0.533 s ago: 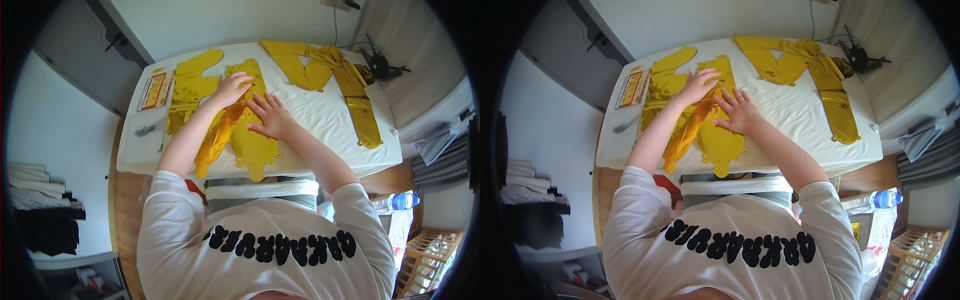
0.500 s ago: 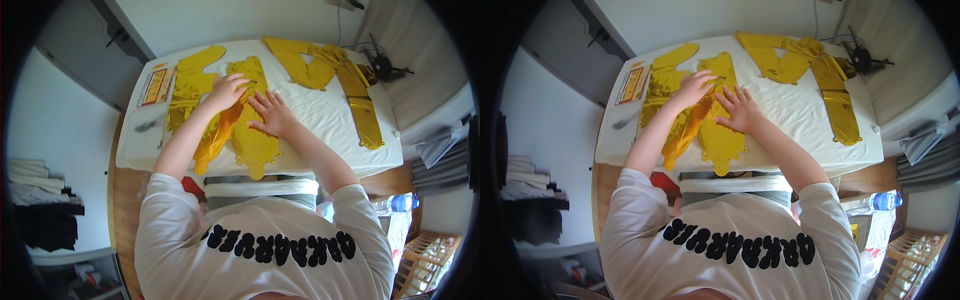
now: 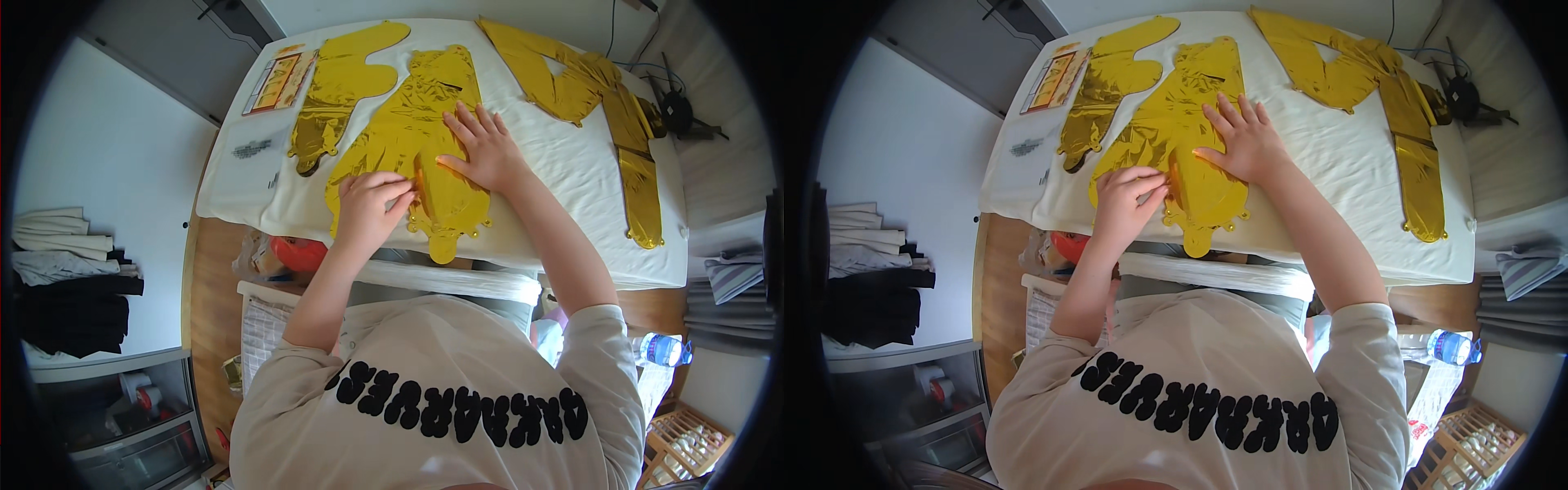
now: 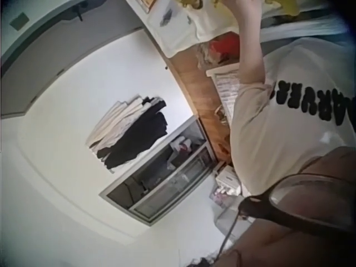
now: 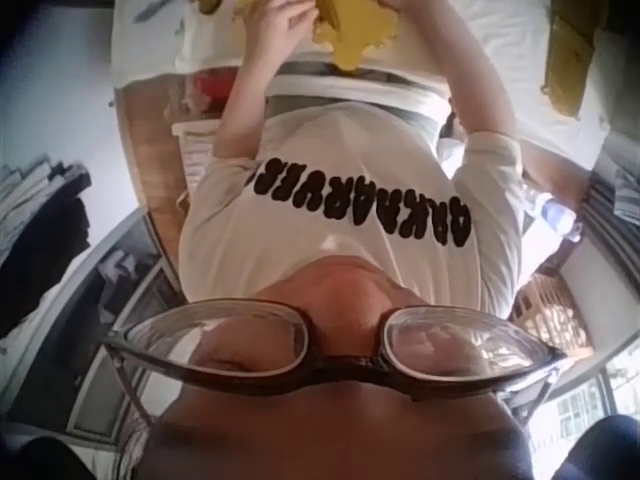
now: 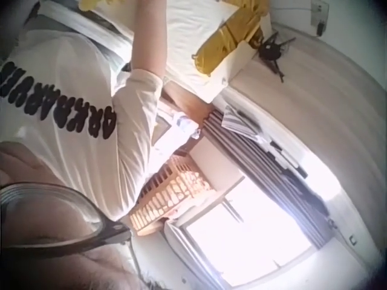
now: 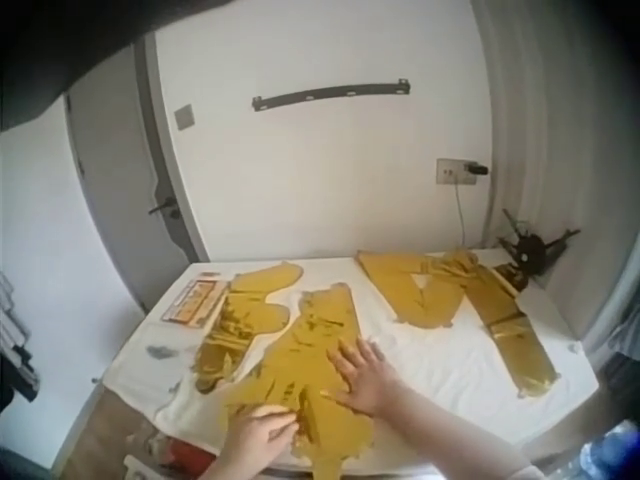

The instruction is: Folding flat gold foil balloons on a desk and stacking them.

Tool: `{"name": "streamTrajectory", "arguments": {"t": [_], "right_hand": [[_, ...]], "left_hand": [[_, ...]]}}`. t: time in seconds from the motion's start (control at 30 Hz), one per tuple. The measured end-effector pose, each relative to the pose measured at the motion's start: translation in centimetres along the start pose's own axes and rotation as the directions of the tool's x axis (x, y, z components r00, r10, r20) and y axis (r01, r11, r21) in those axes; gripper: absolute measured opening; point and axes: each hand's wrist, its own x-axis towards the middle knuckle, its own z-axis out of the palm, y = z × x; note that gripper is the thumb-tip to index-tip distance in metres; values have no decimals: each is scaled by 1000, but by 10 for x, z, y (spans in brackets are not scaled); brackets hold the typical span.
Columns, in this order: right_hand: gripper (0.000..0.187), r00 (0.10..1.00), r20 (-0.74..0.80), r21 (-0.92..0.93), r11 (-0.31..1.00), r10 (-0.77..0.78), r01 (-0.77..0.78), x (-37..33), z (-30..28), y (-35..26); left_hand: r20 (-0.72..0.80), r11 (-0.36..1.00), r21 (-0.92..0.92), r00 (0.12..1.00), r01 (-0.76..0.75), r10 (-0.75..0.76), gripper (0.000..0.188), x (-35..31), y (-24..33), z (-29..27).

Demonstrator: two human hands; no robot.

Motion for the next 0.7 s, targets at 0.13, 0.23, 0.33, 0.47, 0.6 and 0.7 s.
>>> {"name": "streamTrajectory", "arguments": {"t": [0.13,0.23,0.33,0.47,0.6,0.7], "right_hand": [[83,1000,0,0,1000,5,-5,0,2,2],[83,1000,-2,-34,999,-1,1,2,3,2],[83,1000,25,-3,1000,19,-19,2,0,-2],[84,1000,10,32,999,20,-21,2,2,1],[91,999,31,16,1000,13,-14,1,-2,0],[97,999,37,6,1000,11,-11,0,-4,-1]], "left_hand": [[-86,997,14,993,-76,77,19,14,15,14],[-46,998,17,997,-67,68,23,18,19,23],[-6,998,54,999,-40,40,29,18,18,27],[66,999,47,998,17,-20,38,20,15,29],[62,997,68,998,27,-31,41,22,14,26],[24,995,96,1000,-18,16,47,21,10,26]]}}
